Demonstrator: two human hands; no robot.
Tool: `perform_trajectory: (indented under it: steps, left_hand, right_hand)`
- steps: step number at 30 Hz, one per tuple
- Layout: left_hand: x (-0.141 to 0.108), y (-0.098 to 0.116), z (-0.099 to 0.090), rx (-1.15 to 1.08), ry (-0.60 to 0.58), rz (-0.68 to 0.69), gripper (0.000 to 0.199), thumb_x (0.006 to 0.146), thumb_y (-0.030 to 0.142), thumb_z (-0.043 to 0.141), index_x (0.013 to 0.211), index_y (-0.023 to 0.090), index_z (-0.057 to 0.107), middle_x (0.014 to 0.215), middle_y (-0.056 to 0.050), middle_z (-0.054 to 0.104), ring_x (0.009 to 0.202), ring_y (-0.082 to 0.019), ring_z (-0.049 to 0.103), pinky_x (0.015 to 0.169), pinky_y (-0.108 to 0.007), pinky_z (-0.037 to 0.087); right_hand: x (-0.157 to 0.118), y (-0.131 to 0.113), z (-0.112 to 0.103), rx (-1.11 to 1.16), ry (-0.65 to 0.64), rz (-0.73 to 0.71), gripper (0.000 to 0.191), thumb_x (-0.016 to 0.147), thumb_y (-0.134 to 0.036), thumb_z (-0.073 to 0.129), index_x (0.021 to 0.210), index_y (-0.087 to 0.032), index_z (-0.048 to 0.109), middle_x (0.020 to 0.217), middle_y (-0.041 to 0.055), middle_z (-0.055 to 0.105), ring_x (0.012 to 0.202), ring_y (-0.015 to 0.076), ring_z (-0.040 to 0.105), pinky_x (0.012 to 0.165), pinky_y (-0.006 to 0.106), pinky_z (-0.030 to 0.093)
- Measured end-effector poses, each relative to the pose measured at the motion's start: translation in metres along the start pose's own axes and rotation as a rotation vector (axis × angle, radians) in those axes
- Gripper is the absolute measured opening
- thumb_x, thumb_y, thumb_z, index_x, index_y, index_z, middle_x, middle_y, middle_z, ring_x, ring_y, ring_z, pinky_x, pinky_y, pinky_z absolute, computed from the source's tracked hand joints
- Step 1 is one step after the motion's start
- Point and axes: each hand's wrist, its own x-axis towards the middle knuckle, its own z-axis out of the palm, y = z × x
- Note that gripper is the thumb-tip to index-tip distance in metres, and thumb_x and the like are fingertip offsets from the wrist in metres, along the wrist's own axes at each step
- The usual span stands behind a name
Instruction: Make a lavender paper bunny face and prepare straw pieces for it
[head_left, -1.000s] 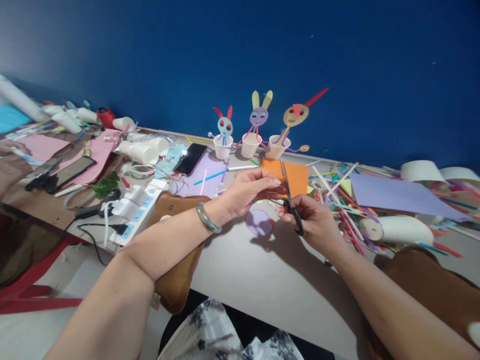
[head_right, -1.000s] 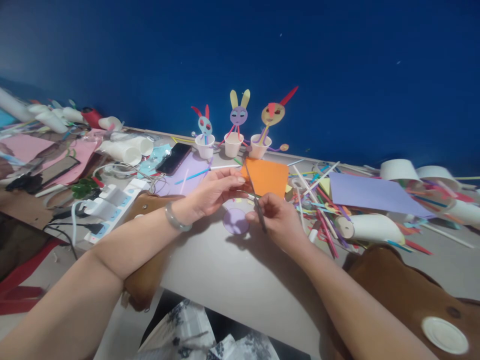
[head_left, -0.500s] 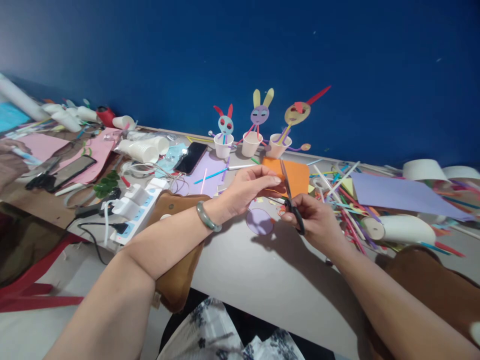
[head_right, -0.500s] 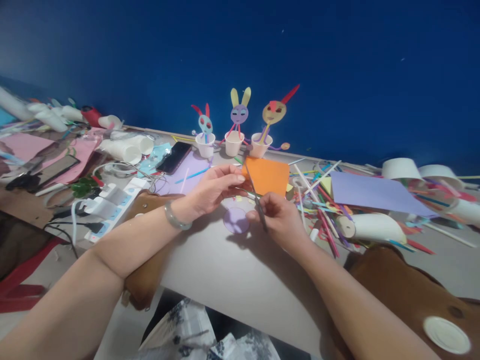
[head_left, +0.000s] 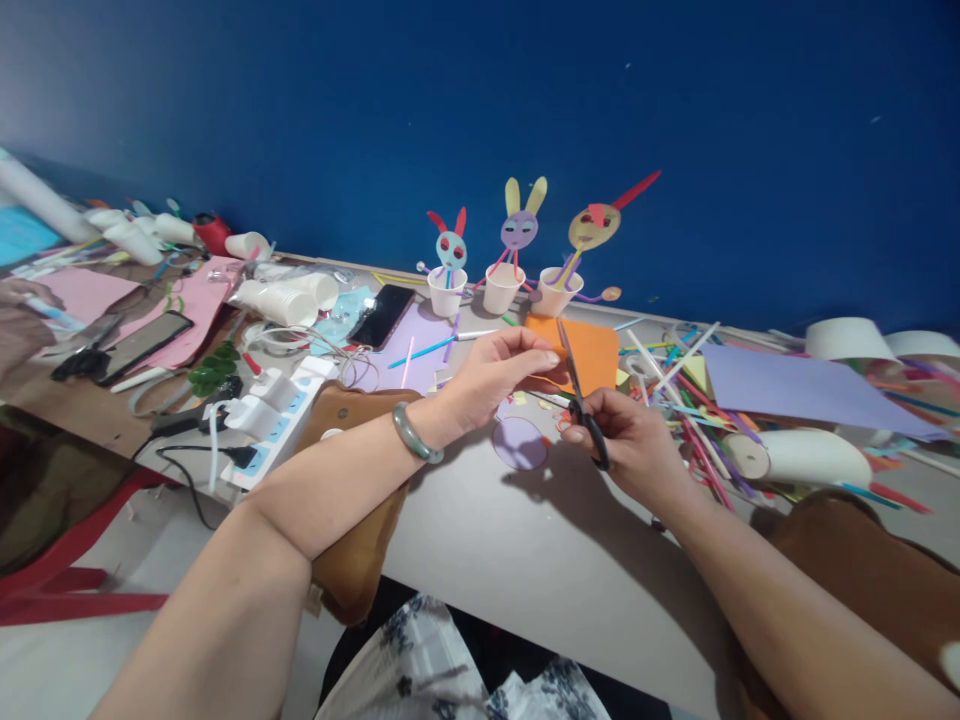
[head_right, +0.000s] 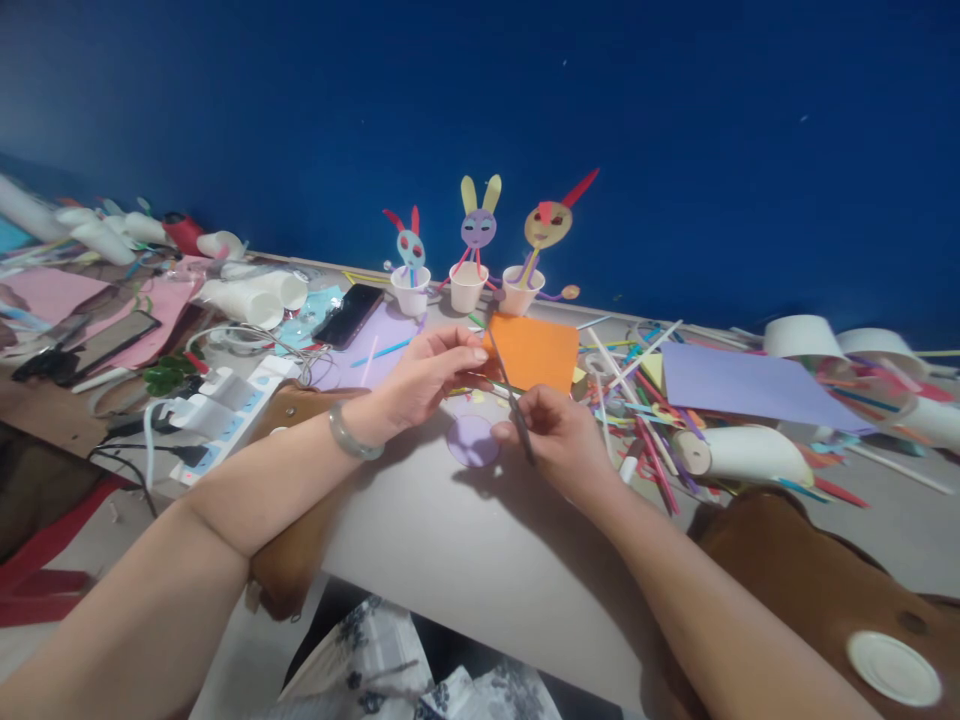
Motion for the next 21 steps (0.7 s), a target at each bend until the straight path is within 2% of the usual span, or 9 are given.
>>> perform_trajectory:
  steps: [15, 21]
  left_hand:
    - [0.0003, 0.0005, -0.0002, 0.015, 0.009, 0.039, 0.033, 0.072, 0.035, 0.085, 0.079, 0.016, 0.058, 0.078, 0.0, 0.069, 0.077, -0.013, 0.07, 0.077, -0.029, 0.057]
    - [0.0002, -0.0003, -0.0009, 0.031, 0.012, 0.049, 0.033, 0.073, 0.035, 0.084, 0.08, 0.016, 0.057, 0.077, 0.0, 0.067, 0.077, -0.013, 0.069, 0.076, -0.028, 0.057]
  right_hand:
    - [-0.0006, 0.0022, -0.0021, -0.055, -0.002, -0.022, 0.053, 0.049, -0.052, 0.097, 0.065, -0.02, 0.057, 0.055, -0.0044, 0.053, 0.051, 0.0092, 0.043, 0.047, 0.024, 0.032]
    - [-0.001, 0.0014, -0.0013, -0.037, -0.005, 0.023, 0.054, 0.047, -0.052, 0.098, 0.064, -0.021, 0.056, 0.054, -0.0045, 0.053, 0.049, 0.0092, 0.043, 0.045, 0.024, 0.032]
